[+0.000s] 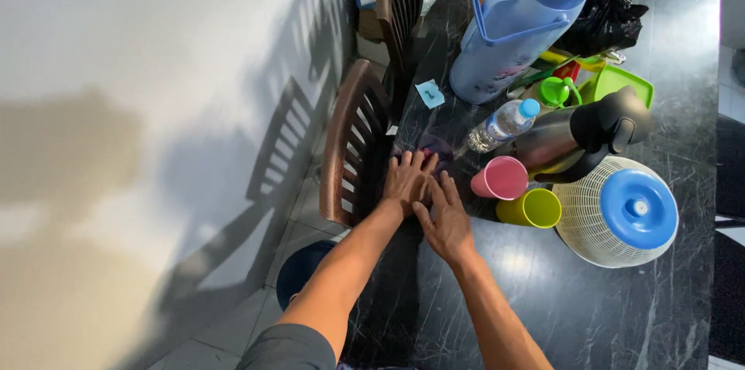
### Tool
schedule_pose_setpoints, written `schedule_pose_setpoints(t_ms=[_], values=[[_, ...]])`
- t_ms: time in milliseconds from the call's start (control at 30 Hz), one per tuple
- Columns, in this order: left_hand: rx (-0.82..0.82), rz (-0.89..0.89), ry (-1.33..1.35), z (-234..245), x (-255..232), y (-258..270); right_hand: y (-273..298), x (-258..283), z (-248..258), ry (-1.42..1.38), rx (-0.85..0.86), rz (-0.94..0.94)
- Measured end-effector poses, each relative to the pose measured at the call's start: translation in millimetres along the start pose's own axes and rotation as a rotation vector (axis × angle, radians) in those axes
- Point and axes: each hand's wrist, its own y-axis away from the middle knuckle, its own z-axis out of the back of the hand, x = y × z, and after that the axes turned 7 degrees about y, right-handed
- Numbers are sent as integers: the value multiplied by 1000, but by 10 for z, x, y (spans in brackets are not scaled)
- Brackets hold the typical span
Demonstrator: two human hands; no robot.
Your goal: Clean the table with a cloth and organize objects.
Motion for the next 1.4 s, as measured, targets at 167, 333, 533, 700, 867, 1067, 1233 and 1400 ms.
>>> schedule_pose_setpoints(t_ms=[167, 333, 533, 700, 867, 1067, 1233, 1400], values=[[-32, -96, -26, -89, 124, -192, -49, -25, -97, -28, -8, 0], [-137, -119, -67, -108, 140, -360, -178, -185, -102, -38, -57, 75], [-124, 126, -35, 55, 25, -531, -330, -139, 64, -62, -4, 24], [-139, 169, -8, 13, 69, -794, -336, -216, 42, -89, -22, 35], [-114, 186, -39, 132, 71, -1002, -353, -213, 79, -113, -31, 30], [-163, 198, -39, 68, 119, -1108, -311, -249, 66, -113, -14, 41], [-217, 192, -100, 11, 26, -736, -310, -220, 9, -129, -31, 68], [-86, 46, -16, -66, 103, -754, -302, -18, 50, -179, -67, 135]])
